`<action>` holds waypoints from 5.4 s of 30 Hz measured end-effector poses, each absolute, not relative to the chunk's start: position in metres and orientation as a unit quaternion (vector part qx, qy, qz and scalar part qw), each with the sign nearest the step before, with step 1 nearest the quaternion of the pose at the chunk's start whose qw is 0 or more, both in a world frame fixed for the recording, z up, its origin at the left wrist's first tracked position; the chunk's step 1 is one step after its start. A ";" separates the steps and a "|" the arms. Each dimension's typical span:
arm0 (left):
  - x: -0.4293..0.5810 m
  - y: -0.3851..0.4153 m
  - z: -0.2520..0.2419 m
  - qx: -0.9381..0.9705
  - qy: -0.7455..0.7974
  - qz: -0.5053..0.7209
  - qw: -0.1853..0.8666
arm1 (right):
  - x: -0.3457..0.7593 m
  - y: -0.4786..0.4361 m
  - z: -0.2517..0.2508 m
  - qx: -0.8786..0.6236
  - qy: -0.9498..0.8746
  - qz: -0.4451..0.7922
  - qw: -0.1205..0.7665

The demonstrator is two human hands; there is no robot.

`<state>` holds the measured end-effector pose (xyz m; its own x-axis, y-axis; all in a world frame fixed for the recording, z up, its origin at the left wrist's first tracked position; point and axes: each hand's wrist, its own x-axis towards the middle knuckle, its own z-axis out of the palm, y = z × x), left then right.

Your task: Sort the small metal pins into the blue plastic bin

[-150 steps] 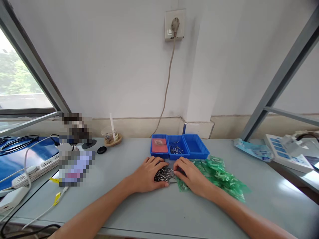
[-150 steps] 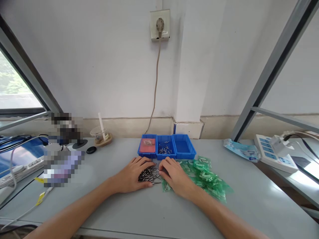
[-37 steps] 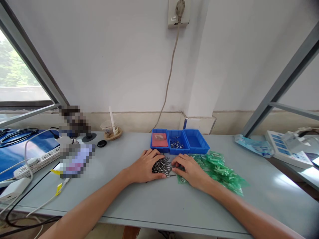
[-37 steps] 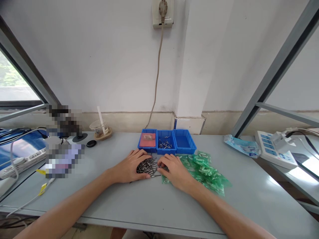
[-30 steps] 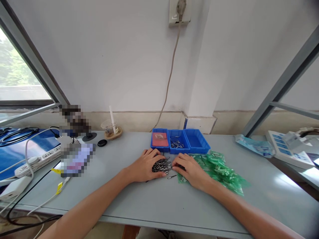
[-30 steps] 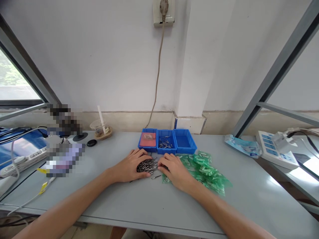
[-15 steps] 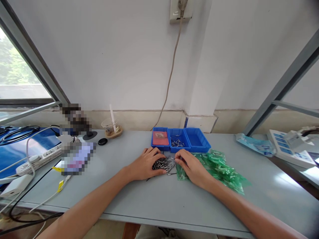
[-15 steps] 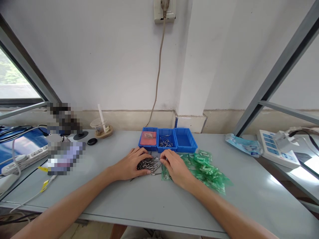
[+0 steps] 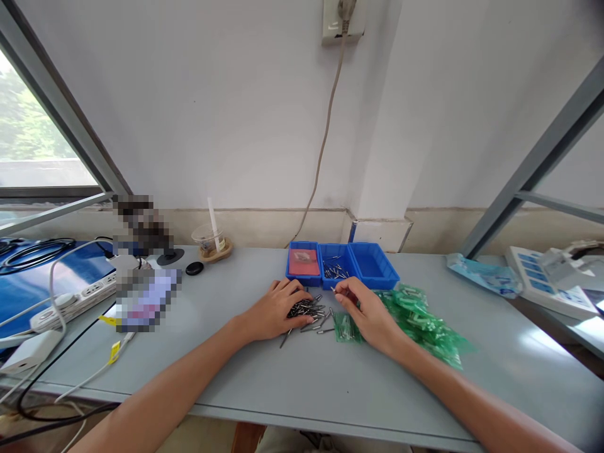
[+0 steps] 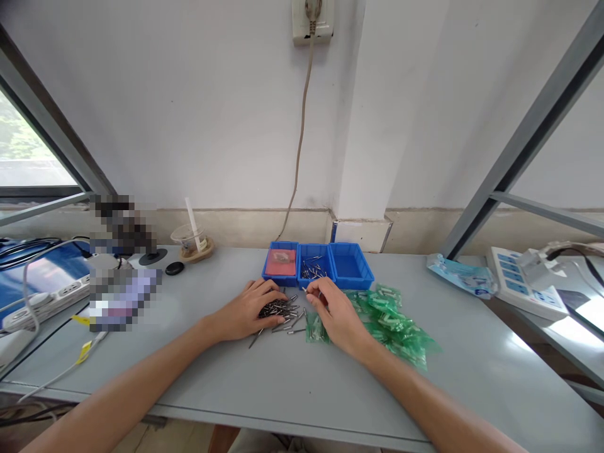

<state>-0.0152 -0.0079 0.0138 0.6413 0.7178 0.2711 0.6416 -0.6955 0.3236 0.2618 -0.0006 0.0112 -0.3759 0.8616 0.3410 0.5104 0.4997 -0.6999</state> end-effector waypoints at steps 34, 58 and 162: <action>-0.016 -0.005 0.010 0.901 0.376 0.195 0.092 | 0.266 0.007 0.018 -0.438 -0.539 0.568 0.441; -0.013 -0.007 0.012 0.901 0.383 0.185 0.082 | 0.265 -0.002 0.007 -0.390 -0.878 0.182 0.209; -0.002 -0.010 0.003 0.904 0.354 0.226 0.082 | 0.264 -0.001 0.012 -0.456 -0.701 0.381 0.394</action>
<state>-0.0018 -0.0102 0.0025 0.6469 0.6775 0.3500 0.6034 -0.7354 0.3084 0.2642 -0.0011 0.0116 -0.2731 0.9398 0.2054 0.3395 0.2940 -0.8935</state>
